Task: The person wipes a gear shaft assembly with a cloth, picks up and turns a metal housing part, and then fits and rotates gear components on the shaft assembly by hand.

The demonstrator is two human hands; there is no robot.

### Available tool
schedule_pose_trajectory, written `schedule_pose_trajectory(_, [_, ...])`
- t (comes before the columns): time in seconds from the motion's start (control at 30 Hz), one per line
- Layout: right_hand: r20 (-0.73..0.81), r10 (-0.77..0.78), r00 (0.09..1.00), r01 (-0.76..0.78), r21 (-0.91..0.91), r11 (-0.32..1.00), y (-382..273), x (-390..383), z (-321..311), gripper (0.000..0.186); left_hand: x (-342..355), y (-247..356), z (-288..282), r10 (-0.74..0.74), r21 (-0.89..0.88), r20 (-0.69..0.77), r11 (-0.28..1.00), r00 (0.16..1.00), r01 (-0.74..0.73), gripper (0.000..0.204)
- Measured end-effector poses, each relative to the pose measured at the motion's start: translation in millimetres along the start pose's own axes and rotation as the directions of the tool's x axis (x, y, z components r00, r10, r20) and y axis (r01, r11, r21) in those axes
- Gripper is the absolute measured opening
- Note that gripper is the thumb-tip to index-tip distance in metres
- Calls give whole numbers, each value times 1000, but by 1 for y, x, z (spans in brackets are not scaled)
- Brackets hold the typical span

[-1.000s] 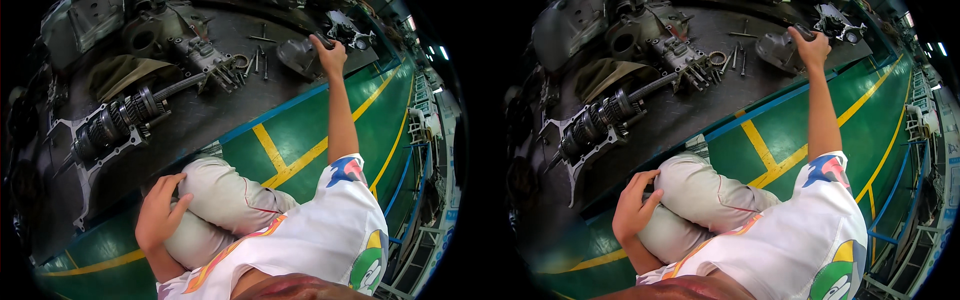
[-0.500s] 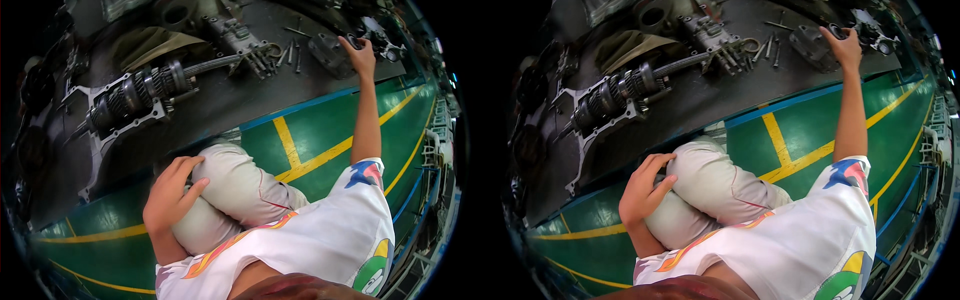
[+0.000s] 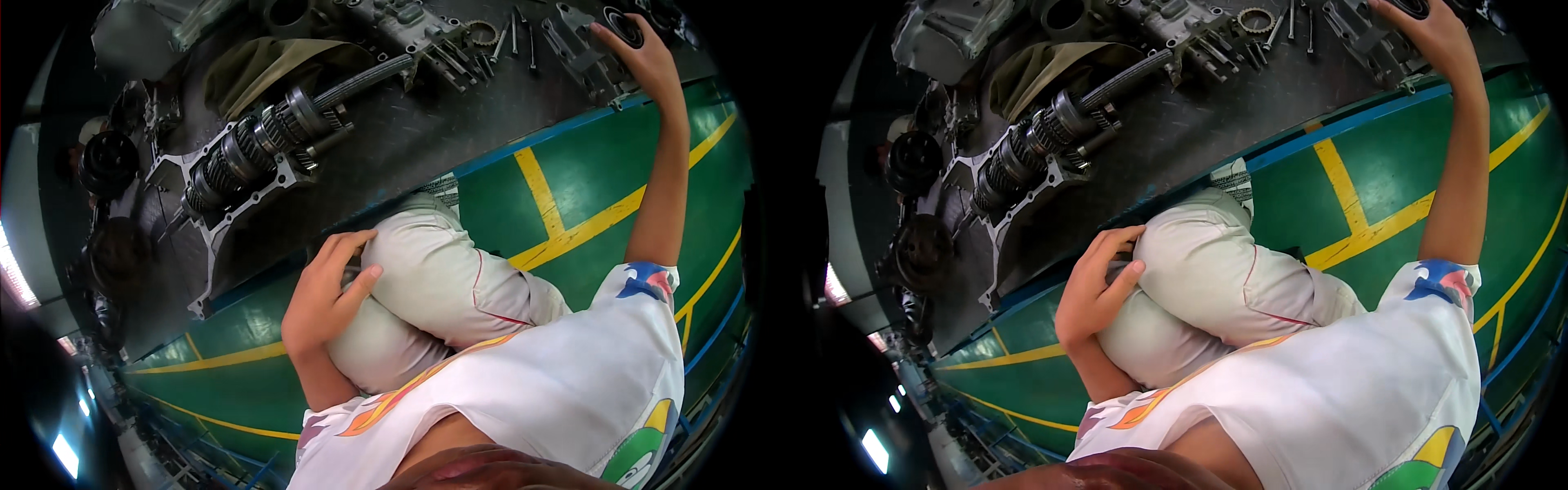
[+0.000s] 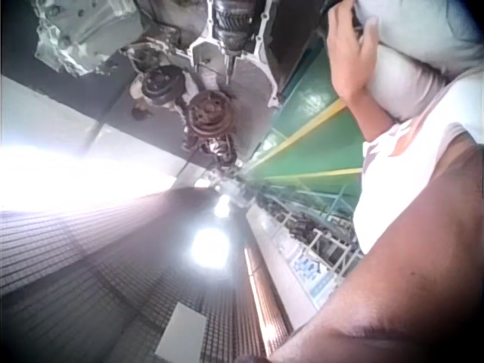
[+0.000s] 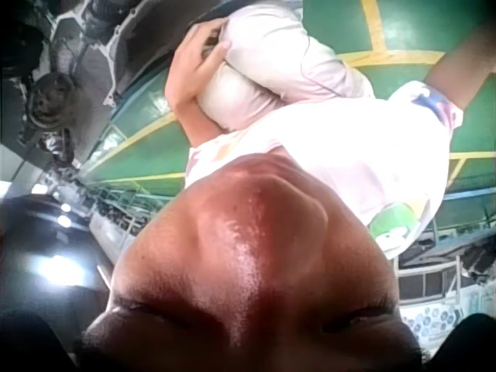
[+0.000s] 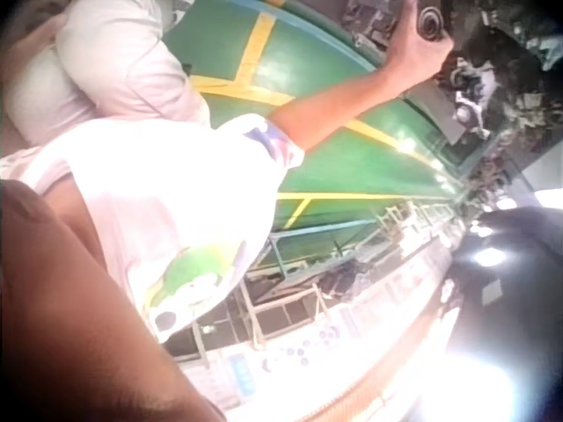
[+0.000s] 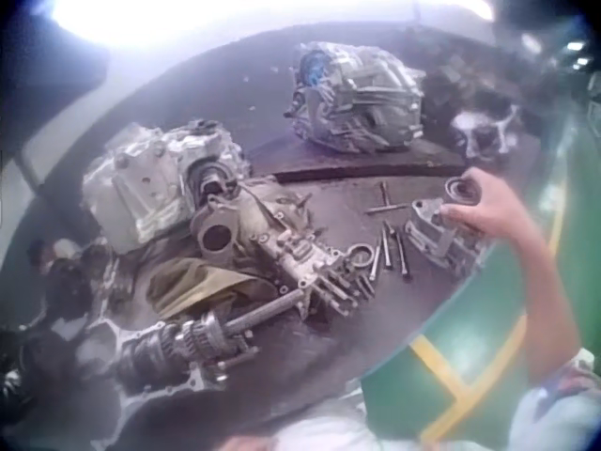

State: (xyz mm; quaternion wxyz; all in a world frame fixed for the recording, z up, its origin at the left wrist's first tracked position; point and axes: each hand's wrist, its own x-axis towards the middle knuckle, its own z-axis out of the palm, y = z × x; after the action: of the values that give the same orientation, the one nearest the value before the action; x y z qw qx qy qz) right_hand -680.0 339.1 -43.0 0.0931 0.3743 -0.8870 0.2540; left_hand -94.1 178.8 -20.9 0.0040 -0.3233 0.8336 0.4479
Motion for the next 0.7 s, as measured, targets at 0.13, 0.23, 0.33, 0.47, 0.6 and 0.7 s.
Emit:
schedule_pose_trajectory(0.13, [48, 31, 998, -32, 5, 999, 24, 4, 8, 98, 14, -6, 2, -33, 36, 28, 999, 999, 32, 49])
schedule_pose_trajectory(0.23, [20, 3, 1000, -4, 20, 1000, 17, 10, 3, 99, 16, 1, 4, -41, 76, 13, 996, 999, 40, 51])
schedule_pose_trajectory(0.33, [58, 114, 992, -116, 21, 993, 27, 25, -1, 102, 25, 11, 8, -59, 81, 33, 995, 998, 56, 50])
schedule_pose_trajectory(0.47, [46, -121, 992, 126, -155, 980, 66, 50, 2, 109, 29, 13, 11, -39, 84, 43, 996, 998, 35, 49])
schedule_pose_trajectory(0.6, [-49, 199, 979, -194, 91, 977, 51, 60, 2, 106, 21, 7, 15, -71, 82, 11, 994, 997, 70, 51])
schedule_pose_trajectory(0.7, [6, 327, 945, -281, 527, 802, 90, 49, -3, 79, 16, 12, 13, -57, 52, 4, 997, 998, 57, 51])
